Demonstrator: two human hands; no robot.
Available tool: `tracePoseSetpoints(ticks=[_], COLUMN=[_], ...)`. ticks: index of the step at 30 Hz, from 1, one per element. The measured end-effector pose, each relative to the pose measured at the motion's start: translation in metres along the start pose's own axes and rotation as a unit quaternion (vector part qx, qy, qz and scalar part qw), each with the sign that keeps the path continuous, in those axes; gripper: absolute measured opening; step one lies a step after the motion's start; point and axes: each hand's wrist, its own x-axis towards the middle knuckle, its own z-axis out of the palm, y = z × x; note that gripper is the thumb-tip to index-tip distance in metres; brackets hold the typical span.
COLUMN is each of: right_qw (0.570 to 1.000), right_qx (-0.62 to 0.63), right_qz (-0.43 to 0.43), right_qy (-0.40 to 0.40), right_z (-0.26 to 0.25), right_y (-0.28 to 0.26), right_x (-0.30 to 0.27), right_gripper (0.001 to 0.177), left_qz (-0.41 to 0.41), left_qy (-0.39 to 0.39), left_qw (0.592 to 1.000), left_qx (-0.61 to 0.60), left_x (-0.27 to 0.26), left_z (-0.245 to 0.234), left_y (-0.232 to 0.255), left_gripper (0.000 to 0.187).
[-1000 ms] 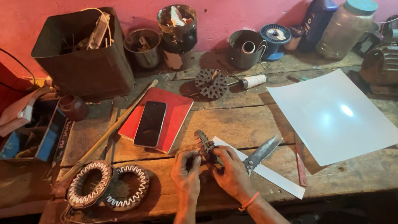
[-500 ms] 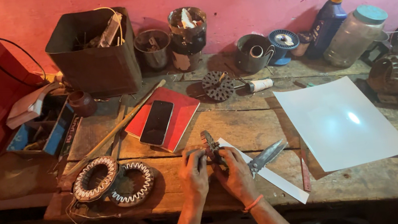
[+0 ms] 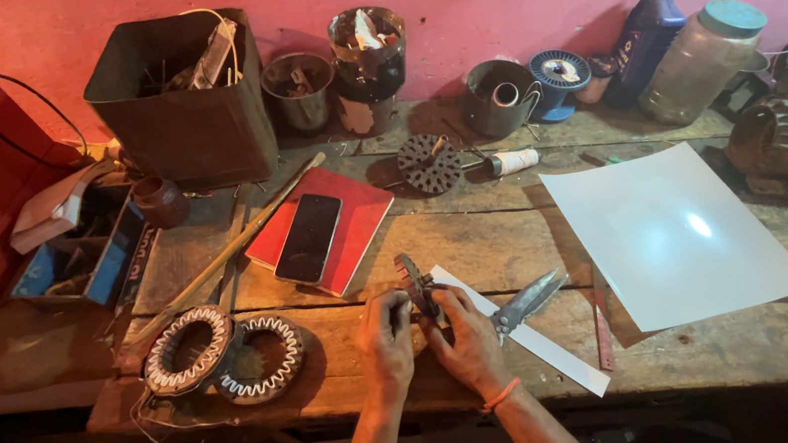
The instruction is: The person cuts a white paper strip into small pieces using scissors and repeatedly wraps them around a small cylindrical object. The person also folds the paper strip and continues cutting and wrapping throughout the clip.
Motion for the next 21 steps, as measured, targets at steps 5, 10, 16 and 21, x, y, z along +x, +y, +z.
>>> tracePoseSetpoints(ticks=[5,10,16,21], right_qw=[1.0,0.999,1.0,1.0], right_qx=[-0.001,-0.004,0.001,0.014], right_qz=[-0.006,-0.027,0.003,0.004], right_qy=[0.018,0.018,0.015,0.018], right_z=[0.002,0.001,0.001,-0.003], right_y=[0.006,0.008,0.003,-0.004], right_x=[0.0,0.0,0.002,0.002], right_gripper=[0.024,0.026,0.024,0.034], left_qz=[-0.003,-0.032,-0.013,-0.028], left_qy=[0.02,0.033,0.042,0.034], left_qw=[0.997,0.999,0.998,0.999], left_qx=[-0.075,-0.029,-0.035,-0.027], left_x=[-0.002,-0.003,-0.004,-0.006], left_z=[-0.001,0.003,0.008,0.006], left_y=[0.0,-0.004,-0.007,-0.005], left_gripper=[0.018,0.014,0.016,0.015])
